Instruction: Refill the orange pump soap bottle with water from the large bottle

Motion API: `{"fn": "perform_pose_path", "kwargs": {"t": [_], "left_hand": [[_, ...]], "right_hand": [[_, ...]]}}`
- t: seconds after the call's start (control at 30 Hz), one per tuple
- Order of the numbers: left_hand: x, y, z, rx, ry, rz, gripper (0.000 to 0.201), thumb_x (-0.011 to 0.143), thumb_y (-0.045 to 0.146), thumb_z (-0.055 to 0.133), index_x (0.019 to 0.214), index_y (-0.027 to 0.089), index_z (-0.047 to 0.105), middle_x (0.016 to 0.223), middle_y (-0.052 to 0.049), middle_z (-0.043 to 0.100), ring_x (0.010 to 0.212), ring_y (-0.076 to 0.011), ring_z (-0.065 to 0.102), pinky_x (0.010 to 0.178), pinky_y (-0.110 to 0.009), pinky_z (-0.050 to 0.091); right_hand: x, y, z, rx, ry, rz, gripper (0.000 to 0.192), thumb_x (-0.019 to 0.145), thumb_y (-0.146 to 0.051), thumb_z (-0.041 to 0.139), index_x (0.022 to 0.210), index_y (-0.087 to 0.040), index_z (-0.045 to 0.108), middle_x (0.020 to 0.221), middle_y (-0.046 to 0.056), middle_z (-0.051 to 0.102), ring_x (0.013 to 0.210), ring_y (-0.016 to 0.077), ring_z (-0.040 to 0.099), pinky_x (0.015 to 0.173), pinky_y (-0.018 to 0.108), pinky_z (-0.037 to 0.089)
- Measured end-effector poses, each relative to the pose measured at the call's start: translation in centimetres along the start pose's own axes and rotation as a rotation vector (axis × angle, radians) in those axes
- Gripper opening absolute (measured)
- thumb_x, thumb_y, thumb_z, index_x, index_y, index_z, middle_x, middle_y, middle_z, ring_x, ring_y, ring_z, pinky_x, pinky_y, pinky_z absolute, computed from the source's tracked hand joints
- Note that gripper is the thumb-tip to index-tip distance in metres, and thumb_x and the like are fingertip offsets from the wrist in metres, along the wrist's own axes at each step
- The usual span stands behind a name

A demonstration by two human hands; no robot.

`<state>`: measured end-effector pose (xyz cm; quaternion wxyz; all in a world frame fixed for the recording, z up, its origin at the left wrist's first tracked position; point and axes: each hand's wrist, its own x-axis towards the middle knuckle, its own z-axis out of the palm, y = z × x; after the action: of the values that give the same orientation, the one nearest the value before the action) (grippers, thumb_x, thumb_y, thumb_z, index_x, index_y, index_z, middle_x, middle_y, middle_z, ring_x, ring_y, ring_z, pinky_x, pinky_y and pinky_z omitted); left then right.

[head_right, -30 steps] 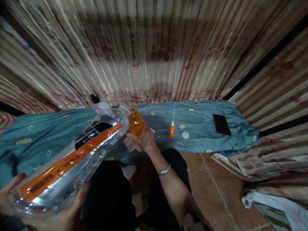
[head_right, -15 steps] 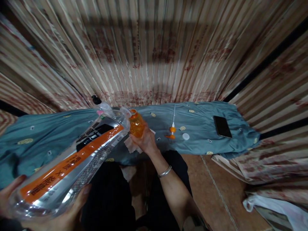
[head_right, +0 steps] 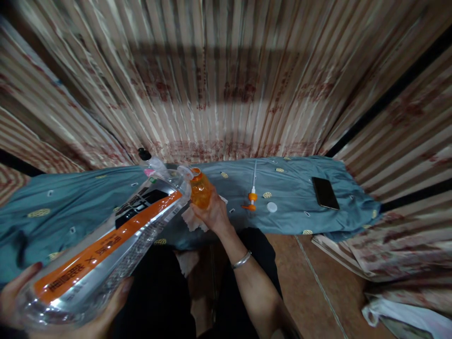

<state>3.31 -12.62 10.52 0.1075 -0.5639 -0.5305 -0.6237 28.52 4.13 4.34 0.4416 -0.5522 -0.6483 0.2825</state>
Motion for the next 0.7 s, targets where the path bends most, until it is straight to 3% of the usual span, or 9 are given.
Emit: {"fn": "perform_pose_path", "kwargs": {"t": [0.13,0.27,0.5,0.7], "left_hand": [[-0.11,-0.09,0.14,-0.009,0.013,0.004,0.122,0.063,0.054,0.118,0.169,0.02,0.067,0.15,-0.011,0.07,0.12,-0.0282,0.073,0.113,-0.048,0.074],[0.06,0.39,0.34,0.006,0.004,0.018,0.116,0.072,0.051,0.114,0.173,0.023,0.065,0.146,-0.01,0.074,0.119,-0.0284,0.075,0.111,-0.043,0.075],[0.24,0.16,0.48,0.014,0.02,0.056,0.111,0.079,0.053,0.11,0.175,0.021,0.064,0.145,-0.011,0.074,0.119,-0.029,0.075,0.108,-0.042,0.075],[0.28,-0.16,0.45,0.022,0.001,0.076,0.118,0.081,0.052,0.11,0.183,0.023,0.059,0.146,-0.011,0.074,0.121,-0.0282,0.075,0.104,-0.039,0.073]], "right_hand": [[0.01,-0.05,0.09,0.026,0.014,-0.009,0.07,0.089,-0.036,0.099,0.154,-0.027,0.073,0.143,0.011,0.093,0.131,0.0406,0.092,0.117,0.059,0.076],[-0.03,0.16,0.34,0.023,0.044,-0.002,0.072,0.087,-0.037,0.1,0.153,-0.027,0.072,0.138,0.011,0.094,0.128,0.0402,0.093,0.115,0.058,0.077],[-0.01,0.23,0.39,0.039,0.03,-0.002,0.074,0.09,-0.037,0.098,0.157,-0.026,0.07,0.147,0.014,0.092,0.133,0.0405,0.091,0.12,0.06,0.075],[0.06,0.11,0.39,0.04,0.034,0.016,0.078,0.088,-0.038,0.101,0.159,-0.028,0.072,0.141,0.012,0.093,0.129,0.0408,0.092,0.116,0.059,0.076]]}}
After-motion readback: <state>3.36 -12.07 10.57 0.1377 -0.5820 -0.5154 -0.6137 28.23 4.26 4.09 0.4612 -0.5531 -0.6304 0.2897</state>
